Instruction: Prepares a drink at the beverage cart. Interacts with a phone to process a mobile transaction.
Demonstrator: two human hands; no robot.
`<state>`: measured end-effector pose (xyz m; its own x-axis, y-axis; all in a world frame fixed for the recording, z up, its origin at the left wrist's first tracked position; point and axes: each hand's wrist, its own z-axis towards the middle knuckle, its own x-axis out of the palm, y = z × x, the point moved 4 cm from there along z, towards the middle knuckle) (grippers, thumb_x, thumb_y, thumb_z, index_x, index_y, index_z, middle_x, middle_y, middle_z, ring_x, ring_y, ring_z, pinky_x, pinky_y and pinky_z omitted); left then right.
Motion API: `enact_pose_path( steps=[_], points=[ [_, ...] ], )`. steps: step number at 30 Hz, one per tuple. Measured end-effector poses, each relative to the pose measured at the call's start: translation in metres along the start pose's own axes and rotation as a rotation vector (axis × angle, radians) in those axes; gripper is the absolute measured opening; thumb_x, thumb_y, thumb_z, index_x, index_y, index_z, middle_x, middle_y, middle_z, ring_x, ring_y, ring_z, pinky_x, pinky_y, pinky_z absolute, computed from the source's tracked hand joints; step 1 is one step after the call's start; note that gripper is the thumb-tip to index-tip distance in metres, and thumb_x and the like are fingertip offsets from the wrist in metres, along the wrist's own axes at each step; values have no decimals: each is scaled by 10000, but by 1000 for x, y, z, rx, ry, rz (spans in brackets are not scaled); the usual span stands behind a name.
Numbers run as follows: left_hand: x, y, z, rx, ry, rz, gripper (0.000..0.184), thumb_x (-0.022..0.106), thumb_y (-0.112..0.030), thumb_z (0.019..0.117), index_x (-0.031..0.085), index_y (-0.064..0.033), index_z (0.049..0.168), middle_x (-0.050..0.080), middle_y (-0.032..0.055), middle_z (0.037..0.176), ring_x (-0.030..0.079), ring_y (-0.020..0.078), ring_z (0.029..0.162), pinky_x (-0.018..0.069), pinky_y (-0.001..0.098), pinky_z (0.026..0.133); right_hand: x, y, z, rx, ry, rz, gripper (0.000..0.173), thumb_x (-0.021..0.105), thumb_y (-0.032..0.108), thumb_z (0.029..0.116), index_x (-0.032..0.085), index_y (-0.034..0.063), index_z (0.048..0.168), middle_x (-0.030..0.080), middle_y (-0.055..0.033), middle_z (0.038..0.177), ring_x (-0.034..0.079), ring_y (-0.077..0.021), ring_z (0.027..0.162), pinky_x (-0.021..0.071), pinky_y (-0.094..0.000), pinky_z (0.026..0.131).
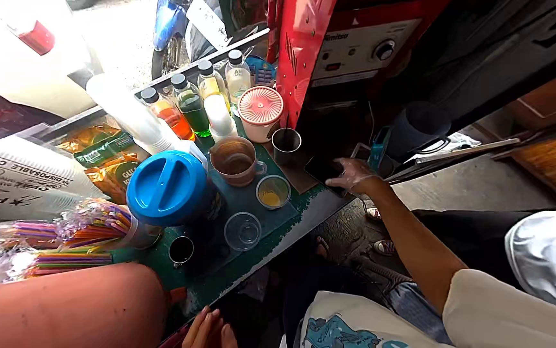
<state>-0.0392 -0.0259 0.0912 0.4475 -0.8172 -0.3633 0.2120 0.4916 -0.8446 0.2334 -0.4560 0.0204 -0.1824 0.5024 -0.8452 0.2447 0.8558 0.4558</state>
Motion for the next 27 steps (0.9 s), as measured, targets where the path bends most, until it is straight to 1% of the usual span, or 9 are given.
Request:
enact_pose_path(
  steps=[3, 7, 10, 12, 14, 18, 21, 25, 27],
  points=[
    [33, -20, 18, 100, 98, -74, 317, 726, -205, 933, 698, -164, 1246, 650, 4, 1314, 688, 152, 1109, 629, 317, 873, 47, -50, 14, 86, 28, -107, 1016, 915, 511, 690, 495, 54, 1494, 528, -263, 1452, 511, -463, 1332, 421, -682, 1069],
    [84, -51, 34, 213, 209, -199, 314, 755, -215, 910, 719, -184, 1221, 678, 19, 1277, 710, 169, 1065, 643, 326, 844, 51, -49, 22, 110, 3, -92, 902, 924, 466, 634, 608, 38, 1363, 593, -268, 1326, 578, -458, 1221, 483, -665, 979],
    [136, -65, 40, 194, 357, -347, 279, 747, -191, 920, 728, -113, 1188, 685, 79, 1258, 718, 191, 1044, 651, 339, 822, 51, -50, 21, 94, -13, -72, 933, 940, 475, 582, 595, 43, 1333, 589, -267, 1294, 599, -458, 1164, 516, -655, 907],
    [181, -65, 40, 81, 463, -413, 299, 710, -143, 943, 697, 19, 1193, 675, 161, 1264, 708, 230, 1088, 645, 370, 858, 47, -53, 13, 89, -31, -28, 957, 950, 449, 572, 567, 38, 1347, 562, -271, 1311, 626, -455, 1100, 542, -646, 845],
    [231, -53, 36, -141, 535, -417, 436, 619, -154, 998, 576, 112, 1341, 610, 241, 1359, 647, 266, 1223, 583, 394, 991, 45, -60, -5, 121, -62, 64, 972, 958, 443, 570, 545, 38, 1351, 560, -272, 1324, 639, -448, 1079, 548, -643, 831],
    [322, -34, 17, -609, 657, -594, 701, 387, -375, 1086, 155, 17, 1619, 240, 249, 1651, 370, 301, 1487, 396, 461, 1176, 19, -56, -70, 231, -67, 350, 1063, 961, 439, 628, 464, 52, 1484, 580, -257, 1373, 586, -425, 1242, 480, -633, 1024],
    [352, -59, 5, -695, 654, -777, 648, 225, -414, 1111, 174, -14, 1619, 313, 218, 1624, 392, 255, 1468, 383, 432, 1176, 8, -53, -117, 279, -112, 503, 1001, 924, 472, 669, 493, 39, 1462, 629, -234, 1323, 613, -372, 1226, 479, -571, 1057],
    [355, -90, 3, -621, 683, -866, 659, 96, -394, 1117, 257, 49, 1578, 391, 217, 1582, 419, 208, 1454, 337, 347, 1212, -4, -58, -153, 312, -91, 1006, 821, 869, 161, 782, 432, 12, 1461, 653, -181, 1265, 665, -215, 1141, 555, -384, 998],
    [356, -94, 2, -642, 712, -881, 687, 78, -419, 1113, 254, 56, 1577, 371, 222, 1596, 394, 220, 1474, 316, 355, 1226, -8, -67, -160, 237, -38, 1181, 874, 804, -22, 719, 375, 14, 1480, 655, -158, 1253, 678, -179, 1106, 580, -344, 951]
  ],
)
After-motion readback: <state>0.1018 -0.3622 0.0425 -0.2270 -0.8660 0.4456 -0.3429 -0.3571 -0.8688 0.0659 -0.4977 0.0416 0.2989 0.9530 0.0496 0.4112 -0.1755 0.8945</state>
